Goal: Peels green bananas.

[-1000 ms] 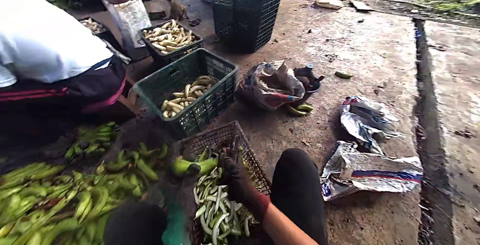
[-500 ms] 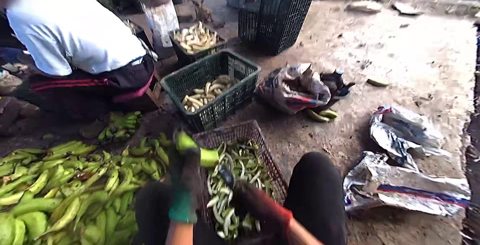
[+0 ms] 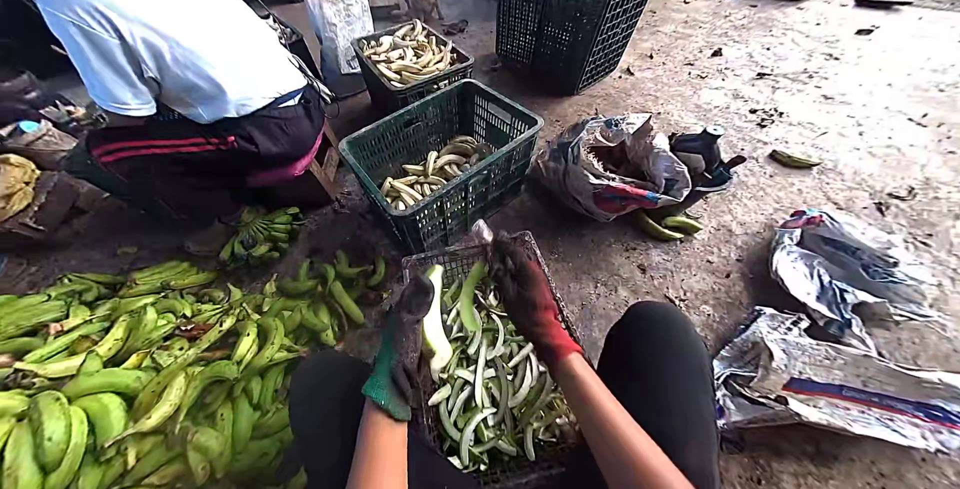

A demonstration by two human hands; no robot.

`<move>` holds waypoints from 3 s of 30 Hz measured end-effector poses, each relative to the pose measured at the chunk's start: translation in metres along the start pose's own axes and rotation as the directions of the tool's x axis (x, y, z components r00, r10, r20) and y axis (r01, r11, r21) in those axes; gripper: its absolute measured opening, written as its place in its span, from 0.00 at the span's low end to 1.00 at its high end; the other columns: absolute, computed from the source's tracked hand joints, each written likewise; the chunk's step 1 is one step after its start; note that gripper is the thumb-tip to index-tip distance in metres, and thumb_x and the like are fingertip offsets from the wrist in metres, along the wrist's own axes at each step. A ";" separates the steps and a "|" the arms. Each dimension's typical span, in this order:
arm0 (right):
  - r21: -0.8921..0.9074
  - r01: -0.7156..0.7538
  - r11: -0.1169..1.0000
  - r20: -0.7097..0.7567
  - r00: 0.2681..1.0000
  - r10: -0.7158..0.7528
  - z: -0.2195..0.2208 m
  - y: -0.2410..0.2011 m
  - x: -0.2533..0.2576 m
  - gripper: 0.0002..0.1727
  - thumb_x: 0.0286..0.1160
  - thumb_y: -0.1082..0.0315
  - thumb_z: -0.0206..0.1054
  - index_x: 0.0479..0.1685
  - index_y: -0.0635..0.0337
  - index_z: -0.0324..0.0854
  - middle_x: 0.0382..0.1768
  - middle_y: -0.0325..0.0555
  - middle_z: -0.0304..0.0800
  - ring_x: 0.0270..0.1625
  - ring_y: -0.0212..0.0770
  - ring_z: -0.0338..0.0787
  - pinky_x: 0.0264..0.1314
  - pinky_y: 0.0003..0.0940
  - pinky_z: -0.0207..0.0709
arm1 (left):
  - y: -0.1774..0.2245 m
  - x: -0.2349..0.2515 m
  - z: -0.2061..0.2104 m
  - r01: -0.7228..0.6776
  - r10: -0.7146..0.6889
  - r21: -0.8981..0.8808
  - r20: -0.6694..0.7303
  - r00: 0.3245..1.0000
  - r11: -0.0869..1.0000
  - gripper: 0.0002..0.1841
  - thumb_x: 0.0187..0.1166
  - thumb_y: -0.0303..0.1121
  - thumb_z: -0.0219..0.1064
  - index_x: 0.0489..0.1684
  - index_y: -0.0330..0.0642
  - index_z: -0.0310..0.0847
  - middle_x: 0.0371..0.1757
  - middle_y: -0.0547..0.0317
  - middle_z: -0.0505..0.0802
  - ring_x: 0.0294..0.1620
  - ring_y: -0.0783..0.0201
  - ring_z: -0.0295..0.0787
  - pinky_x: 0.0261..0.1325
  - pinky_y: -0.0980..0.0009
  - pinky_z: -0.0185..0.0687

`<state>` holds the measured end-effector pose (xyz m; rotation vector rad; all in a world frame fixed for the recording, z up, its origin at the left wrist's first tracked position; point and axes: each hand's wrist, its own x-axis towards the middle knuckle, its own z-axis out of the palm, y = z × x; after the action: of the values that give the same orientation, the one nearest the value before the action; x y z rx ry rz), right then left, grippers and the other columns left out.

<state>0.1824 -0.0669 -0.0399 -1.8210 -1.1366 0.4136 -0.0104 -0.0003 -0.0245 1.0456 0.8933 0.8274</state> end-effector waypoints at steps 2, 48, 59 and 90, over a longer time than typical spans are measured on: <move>0.065 0.099 0.993 0.168 0.980 -0.109 0.000 -0.003 -0.034 0.26 0.79 0.56 0.64 0.74 0.56 0.82 0.55 0.52 0.92 0.56 0.49 0.91 0.62 0.55 0.83 | 0.002 0.011 -0.005 -0.065 0.065 -0.002 -0.043 0.997 0.998 0.20 0.92 0.38 0.53 0.75 0.38 0.72 0.51 0.55 0.90 0.44 0.68 0.89 0.45 0.71 0.89; -0.278 0.382 0.881 0.018 0.920 -0.393 0.012 0.001 -0.027 0.20 0.70 0.58 0.69 0.63 0.36 0.91 0.55 0.58 0.92 0.59 0.66 0.89 0.66 0.72 0.72 | -0.006 0.027 0.047 -0.047 0.015 -0.164 -0.190 0.982 0.985 0.15 0.94 0.36 0.46 0.62 0.38 0.75 0.35 0.64 0.88 0.30 0.78 0.85 0.32 0.80 0.84; -0.112 -0.144 0.983 0.333 0.927 0.174 0.003 0.007 0.018 0.24 0.90 0.55 0.50 0.78 0.43 0.80 0.66 0.50 0.89 0.68 0.50 0.88 0.73 0.58 0.75 | 0.003 0.011 0.036 -0.060 0.056 0.082 0.045 0.997 0.995 0.17 0.93 0.32 0.46 0.62 0.30 0.77 0.39 0.62 0.90 0.37 0.78 0.86 0.45 0.80 0.85; 0.112 0.119 0.987 0.042 0.991 -0.125 0.015 0.012 -0.017 0.16 0.78 0.67 0.65 0.59 0.51 0.93 0.49 0.56 0.93 0.49 0.52 0.92 0.52 0.54 0.85 | -0.011 0.016 0.028 0.026 -0.031 -0.132 -0.032 0.999 0.991 0.16 0.92 0.28 0.44 0.55 0.31 0.79 0.35 0.56 0.91 0.33 0.69 0.90 0.37 0.73 0.89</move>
<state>0.1698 -0.0756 -0.0607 -1.6452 -1.2283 0.4420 0.0230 0.0004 -0.0319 0.9041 0.8685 0.8704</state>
